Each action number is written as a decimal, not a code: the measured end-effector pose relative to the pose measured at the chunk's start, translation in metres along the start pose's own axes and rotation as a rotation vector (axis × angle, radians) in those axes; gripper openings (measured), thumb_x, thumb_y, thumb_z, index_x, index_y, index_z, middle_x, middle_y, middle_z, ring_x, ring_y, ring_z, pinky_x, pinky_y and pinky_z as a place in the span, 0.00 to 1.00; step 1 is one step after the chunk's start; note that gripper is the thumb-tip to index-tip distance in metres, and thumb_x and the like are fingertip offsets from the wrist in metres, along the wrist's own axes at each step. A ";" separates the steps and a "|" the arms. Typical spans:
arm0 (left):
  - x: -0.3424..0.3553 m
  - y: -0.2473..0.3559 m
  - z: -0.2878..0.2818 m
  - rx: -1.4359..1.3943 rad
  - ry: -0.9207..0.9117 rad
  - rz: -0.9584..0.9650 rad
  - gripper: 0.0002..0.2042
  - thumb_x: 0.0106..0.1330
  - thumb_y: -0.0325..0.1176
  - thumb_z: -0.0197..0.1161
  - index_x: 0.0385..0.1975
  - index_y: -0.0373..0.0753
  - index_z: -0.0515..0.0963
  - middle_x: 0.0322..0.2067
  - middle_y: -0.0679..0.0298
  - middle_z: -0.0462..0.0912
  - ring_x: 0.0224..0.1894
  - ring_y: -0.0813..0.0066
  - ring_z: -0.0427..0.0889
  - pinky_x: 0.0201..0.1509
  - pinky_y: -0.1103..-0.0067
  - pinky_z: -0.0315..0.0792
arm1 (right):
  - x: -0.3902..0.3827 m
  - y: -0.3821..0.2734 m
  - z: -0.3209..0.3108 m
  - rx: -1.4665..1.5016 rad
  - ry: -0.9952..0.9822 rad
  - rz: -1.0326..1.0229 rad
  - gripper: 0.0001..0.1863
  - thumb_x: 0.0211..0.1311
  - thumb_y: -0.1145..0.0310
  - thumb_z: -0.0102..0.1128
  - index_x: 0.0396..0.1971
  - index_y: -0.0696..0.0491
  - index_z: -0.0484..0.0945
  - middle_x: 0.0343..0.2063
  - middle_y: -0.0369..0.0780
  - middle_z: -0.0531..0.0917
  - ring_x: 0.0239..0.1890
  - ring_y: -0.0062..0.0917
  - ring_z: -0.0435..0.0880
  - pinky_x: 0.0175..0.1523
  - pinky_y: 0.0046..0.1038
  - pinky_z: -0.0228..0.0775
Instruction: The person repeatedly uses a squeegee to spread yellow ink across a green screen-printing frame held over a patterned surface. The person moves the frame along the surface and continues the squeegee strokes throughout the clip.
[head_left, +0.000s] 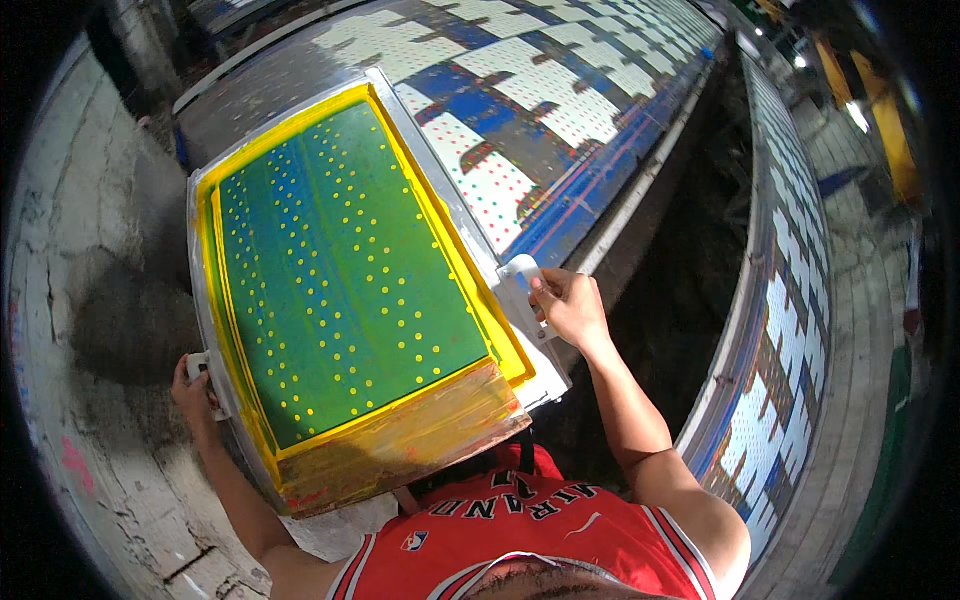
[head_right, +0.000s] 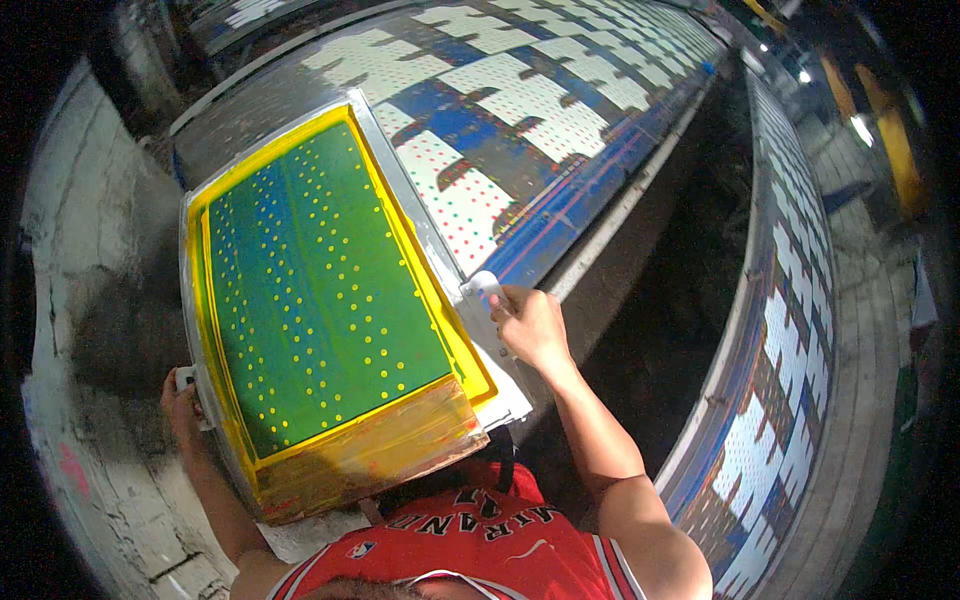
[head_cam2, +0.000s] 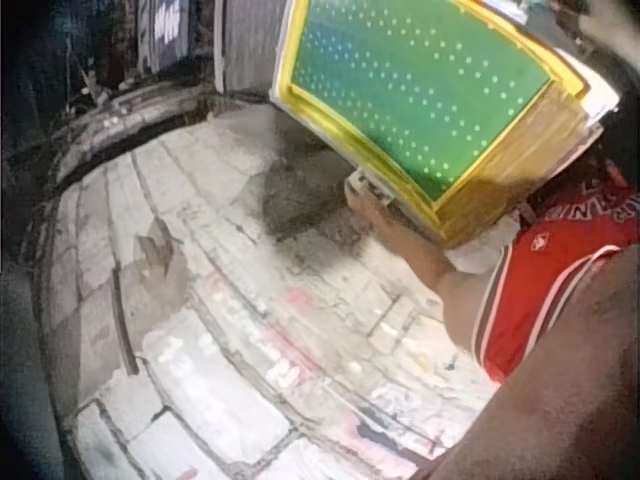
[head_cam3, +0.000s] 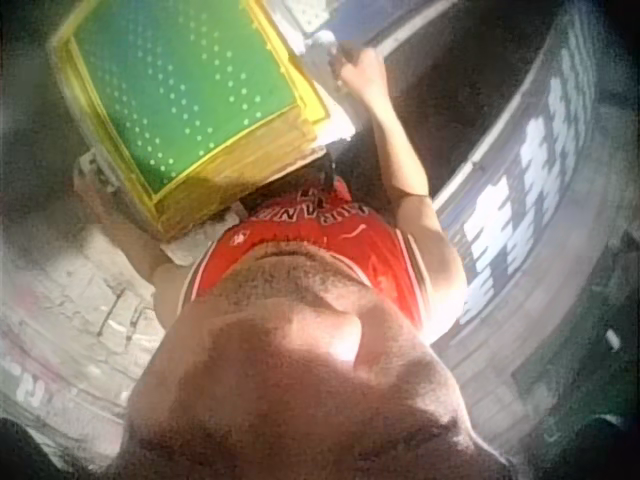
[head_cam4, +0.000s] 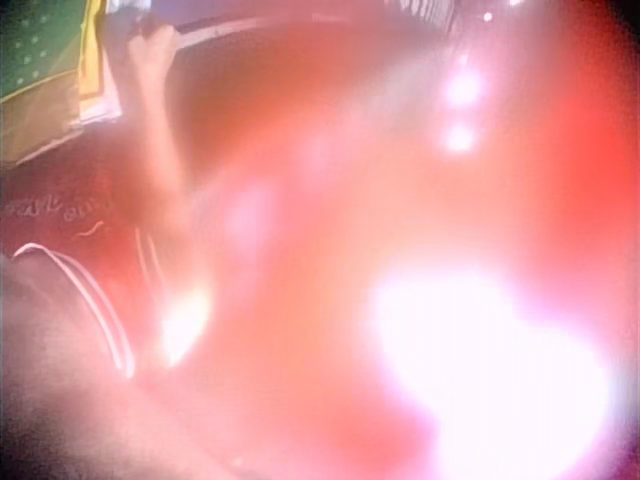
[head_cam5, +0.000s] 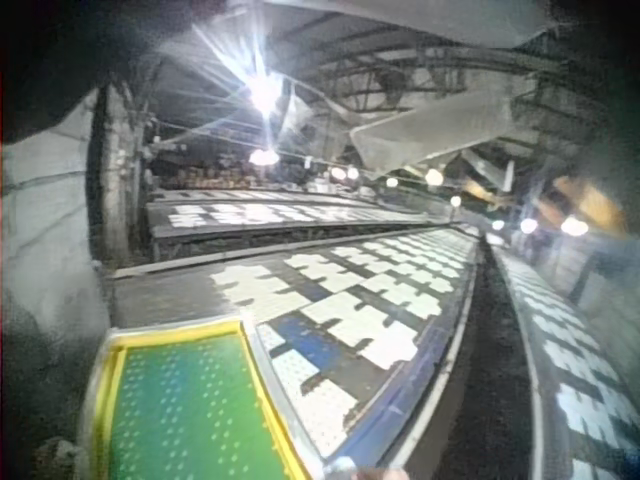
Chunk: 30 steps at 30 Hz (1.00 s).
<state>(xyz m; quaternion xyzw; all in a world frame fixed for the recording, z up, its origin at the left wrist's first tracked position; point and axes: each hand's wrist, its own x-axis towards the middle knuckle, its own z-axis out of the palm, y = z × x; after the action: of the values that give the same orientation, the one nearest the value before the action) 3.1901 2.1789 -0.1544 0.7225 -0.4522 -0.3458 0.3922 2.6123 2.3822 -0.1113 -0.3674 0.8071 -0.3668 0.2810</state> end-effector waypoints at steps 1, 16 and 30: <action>0.001 -0.005 0.001 0.004 0.011 0.016 0.24 0.68 0.22 0.58 0.66 0.40 0.72 0.30 0.63 0.81 0.12 0.83 0.67 0.14 0.78 0.62 | 0.019 -0.001 0.008 -0.058 -0.036 0.005 0.15 0.68 0.62 0.61 0.30 0.60 0.84 0.21 0.48 0.84 0.25 0.36 0.85 0.35 0.38 0.72; -0.050 0.012 0.076 -0.066 0.250 -0.024 0.28 0.68 0.20 0.58 0.70 0.35 0.67 0.28 0.60 0.81 0.12 0.81 0.67 0.15 0.76 0.61 | 0.229 0.005 0.023 -0.007 -0.168 -0.200 0.18 0.70 0.63 0.62 0.39 0.66 0.85 0.23 0.39 0.86 0.19 0.18 0.80 0.26 0.26 0.71; -0.112 0.030 0.239 -0.330 0.270 0.020 0.20 0.67 0.18 0.60 0.60 0.32 0.73 0.27 0.63 0.80 0.12 0.81 0.70 0.11 0.80 0.59 | 0.332 0.133 -0.063 0.004 -0.275 -0.150 0.16 0.69 0.64 0.63 0.33 0.66 0.84 0.22 0.40 0.86 0.20 0.20 0.84 0.28 0.26 0.72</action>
<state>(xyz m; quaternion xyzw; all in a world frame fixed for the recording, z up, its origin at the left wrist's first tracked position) 2.9349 2.2137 -0.2201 0.6838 -0.3402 -0.3112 0.5655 2.3258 2.2023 -0.2426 -0.4729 0.7306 -0.3345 0.3614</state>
